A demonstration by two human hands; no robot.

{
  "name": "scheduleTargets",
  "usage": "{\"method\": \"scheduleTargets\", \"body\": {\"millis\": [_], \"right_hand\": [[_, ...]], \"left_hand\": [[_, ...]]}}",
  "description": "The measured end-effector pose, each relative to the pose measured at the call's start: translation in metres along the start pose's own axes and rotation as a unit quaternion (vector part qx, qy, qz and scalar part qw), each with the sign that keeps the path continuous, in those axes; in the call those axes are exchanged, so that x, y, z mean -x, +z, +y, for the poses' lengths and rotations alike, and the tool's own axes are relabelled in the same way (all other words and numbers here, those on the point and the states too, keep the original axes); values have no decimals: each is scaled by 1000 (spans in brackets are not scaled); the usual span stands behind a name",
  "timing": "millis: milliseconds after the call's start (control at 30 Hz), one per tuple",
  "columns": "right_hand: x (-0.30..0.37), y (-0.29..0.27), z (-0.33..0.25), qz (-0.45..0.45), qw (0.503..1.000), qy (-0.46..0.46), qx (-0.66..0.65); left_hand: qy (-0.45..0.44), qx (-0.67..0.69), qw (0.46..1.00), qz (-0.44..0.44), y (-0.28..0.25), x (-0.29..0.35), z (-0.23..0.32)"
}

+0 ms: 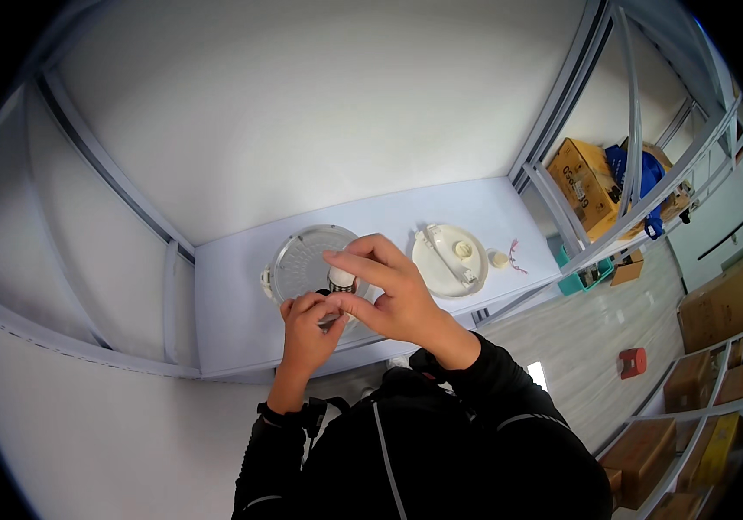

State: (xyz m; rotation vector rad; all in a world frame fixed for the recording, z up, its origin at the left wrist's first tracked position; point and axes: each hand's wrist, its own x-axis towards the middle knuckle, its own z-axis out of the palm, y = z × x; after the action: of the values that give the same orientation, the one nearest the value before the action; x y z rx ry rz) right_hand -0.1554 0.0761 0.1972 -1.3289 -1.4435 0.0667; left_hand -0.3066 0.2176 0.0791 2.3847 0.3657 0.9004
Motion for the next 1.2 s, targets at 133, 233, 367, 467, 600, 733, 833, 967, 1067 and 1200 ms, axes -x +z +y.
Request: {"method": "scheduleTargets", "body": {"millis": [133, 233, 367, 467, 600, 733, 833, 967, 1067, 1200], "right_hand": [[-5, 9, -3, 56, 997, -35, -44], [-9, 9, 1, 44, 996, -68, -30], [-8, 4, 4, 5, 999, -53, 0], [-10, 4, 2, 6, 998, -63, 5], [-9, 7, 1, 15, 998, -61, -18], [-12, 4, 0, 9, 998, -63, -11], [-14, 1, 1, -1, 998, -61, -10], [-15, 1, 0, 0, 999, -49, 8], [-13, -2, 4, -4, 1000, -15, 6], [-12, -5, 0, -14, 999, 32, -21]], "left_hand": [[12, -21, 1000, -9, -3, -1, 3], [12, -20, 1000, -14, -5, -3, 6], [10, -33, 999, -24, -7, -6, 8], [2, -43, 998, -46, -10, -8, 10], [-15, -51, 996, -72, -13, -12, 14], [-32, -64, 993, -96, -12, -14, 14], [-32, -74, 990, -115, -13, -17, 17], [-32, -69, 984, -159, -13, -19, 11], [-34, -37, 985, -165, -16, -19, 12], [-41, -24, 987, -155, -13, -16, 9]]}}
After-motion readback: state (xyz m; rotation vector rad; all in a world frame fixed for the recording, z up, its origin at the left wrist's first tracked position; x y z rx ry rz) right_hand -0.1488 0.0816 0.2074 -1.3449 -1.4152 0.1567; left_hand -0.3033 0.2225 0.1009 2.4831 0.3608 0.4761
